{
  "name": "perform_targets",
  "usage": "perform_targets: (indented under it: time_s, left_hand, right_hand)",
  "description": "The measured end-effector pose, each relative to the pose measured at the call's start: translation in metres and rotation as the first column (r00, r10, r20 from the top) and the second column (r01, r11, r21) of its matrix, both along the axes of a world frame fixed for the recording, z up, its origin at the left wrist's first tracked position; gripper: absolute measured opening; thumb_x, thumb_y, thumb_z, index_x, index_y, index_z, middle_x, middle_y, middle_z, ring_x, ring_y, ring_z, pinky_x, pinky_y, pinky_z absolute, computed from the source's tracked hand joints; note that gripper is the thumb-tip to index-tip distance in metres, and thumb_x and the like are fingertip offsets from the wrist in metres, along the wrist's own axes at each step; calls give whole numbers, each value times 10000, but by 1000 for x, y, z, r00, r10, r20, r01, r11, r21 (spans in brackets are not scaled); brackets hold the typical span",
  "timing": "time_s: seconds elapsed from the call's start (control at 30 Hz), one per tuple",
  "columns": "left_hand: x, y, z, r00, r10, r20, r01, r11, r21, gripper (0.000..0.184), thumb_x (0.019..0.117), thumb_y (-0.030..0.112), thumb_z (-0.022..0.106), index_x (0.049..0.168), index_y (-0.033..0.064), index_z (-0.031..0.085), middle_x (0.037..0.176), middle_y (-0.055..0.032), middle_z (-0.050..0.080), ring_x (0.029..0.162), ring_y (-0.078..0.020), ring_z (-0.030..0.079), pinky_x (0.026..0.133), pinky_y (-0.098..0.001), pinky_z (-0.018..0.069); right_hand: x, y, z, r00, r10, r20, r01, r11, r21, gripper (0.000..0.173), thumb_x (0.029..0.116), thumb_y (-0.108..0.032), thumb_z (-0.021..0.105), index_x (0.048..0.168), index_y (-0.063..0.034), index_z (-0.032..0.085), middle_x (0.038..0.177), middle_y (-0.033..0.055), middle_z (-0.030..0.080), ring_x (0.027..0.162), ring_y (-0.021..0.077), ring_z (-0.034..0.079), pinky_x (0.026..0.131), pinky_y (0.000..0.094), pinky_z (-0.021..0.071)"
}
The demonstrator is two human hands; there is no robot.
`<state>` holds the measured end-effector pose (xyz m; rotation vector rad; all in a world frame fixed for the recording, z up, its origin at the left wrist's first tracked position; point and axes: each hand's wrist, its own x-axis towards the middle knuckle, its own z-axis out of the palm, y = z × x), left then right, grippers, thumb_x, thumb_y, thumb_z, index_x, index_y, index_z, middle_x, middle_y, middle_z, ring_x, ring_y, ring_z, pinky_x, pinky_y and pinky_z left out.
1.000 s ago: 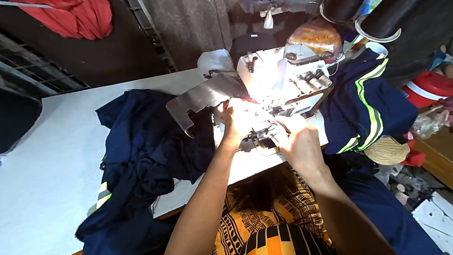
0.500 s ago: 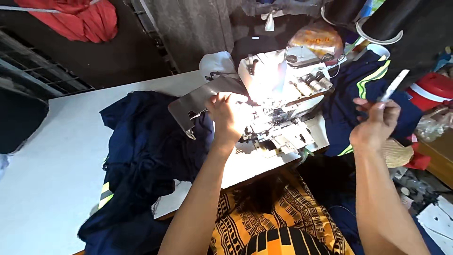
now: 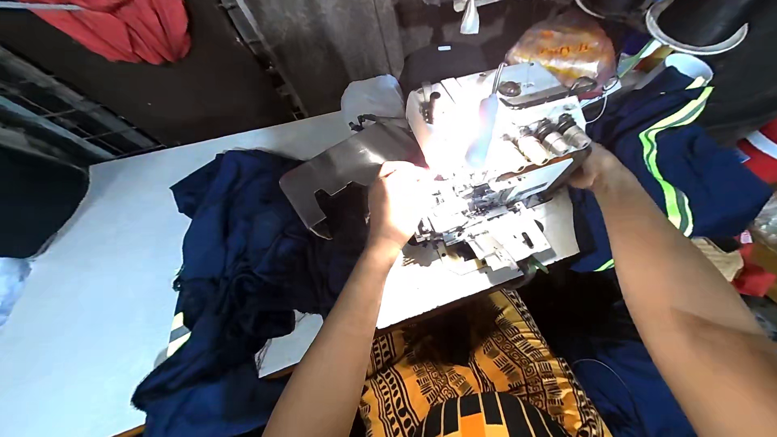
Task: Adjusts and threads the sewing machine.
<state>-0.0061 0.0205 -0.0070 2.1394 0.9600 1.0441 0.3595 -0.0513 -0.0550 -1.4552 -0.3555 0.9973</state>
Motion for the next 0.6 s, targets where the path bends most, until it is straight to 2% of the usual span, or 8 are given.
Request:
perform_targets:
  time_s: [0.07, 0.1, 0.17, 0.2, 0.27, 0.4, 0.5, 0.6]
  left_hand:
    - [2, -3, 1, 999, 18, -31, -18, 1000, -4, 155, 978, 133, 665, 1037, 1, 722, 1086, -139, 675, 994, -205, 656, 913, -398, 532]
    - [4, -4, 3, 998, 35, -56, -37, 999, -21, 163, 984, 133, 657, 1057, -3, 708, 1078, -144, 677, 980, -213, 659, 904, -411, 533]
    - [6, -6, 5, 993, 55, -104, -60, 998, -37, 167, 993, 116, 633, 1090, -15, 665, 1055, -164, 675, 966, -237, 659, 886, -437, 535]
    - [7, -5, 4, 992, 60, -110, -62, 998, -18, 162, 985, 104, 636, 1086, -19, 669, 1047, -168, 678, 966, -243, 661, 886, -442, 534]
    - [9, -3, 0, 993, 66, -98, -64, 998, 17, 136, 965, 93, 651, 1035, -18, 680, 1011, -162, 674, 952, -246, 655, 876, -449, 524]
    - [10, -5, 2, 989, 91, -114, -92, 996, -7, 167, 965, 134, 673, 1038, -16, 659, 978, -155, 667, 925, -234, 651, 853, -440, 524]
    - [12, -6, 2, 986, 124, -115, -131, 990, -49, 197, 968, 169, 678, 1048, -8, 648, 972, -145, 661, 915, -226, 646, 846, -431, 525]
    - [19, -7, 0, 988, 140, -60, -146, 985, -92, 167, 944, 142, 694, 1002, -7, 647, 945, -117, 641, 884, -174, 625, 821, -366, 521]
  right_hand:
    - [1, 3, 2, 999, 9, 40, -7, 998, -56, 411, 1101, -484, 293, 1087, -190, 580, 790, -20, 627, 614, 64, 578, 531, 242, 493]
    - [2, 3, 4, 999, 33, 37, -32, 999, -42, 404, 1107, -459, 282, 1090, -191, 583, 791, -25, 627, 621, 61, 579, 544, 243, 498]
    - [6, -1, 9, 994, 113, -8, -113, 993, 29, 407, 1122, -417, 256, 1243, -181, 566, 989, -3, 676, 878, 111, 670, 781, 329, 580]
    - [5, -4, 11, 991, 136, -16, -135, 989, 56, 408, 1125, -402, 239, 1229, -185, 569, 993, -9, 685, 902, 109, 679, 801, 330, 585]
    - [6, -9, 11, 980, 201, 8, -201, 975, 97, 400, 1128, -367, 203, 1178, -207, 566, 945, -43, 693, 867, 71, 683, 774, 284, 590]
    - [17, -12, -2, 963, 264, 47, -268, 953, 140, 368, 1117, -307, 240, 1110, -201, 592, 907, -48, 701, 820, 56, 682, 743, 268, 589]
    - [20, -13, -6, 952, 300, 59, -305, 933, 191, 309, 1107, -261, 299, 1125, -203, 602, 948, -47, 711, 870, 66, 690, 786, 285, 596]
    - [15, -13, -7, 966, 252, 53, -258, 944, 208, 320, 1111, -251, 284, 1169, -193, 593, 995, -29, 701, 923, 89, 681, 824, 313, 586]
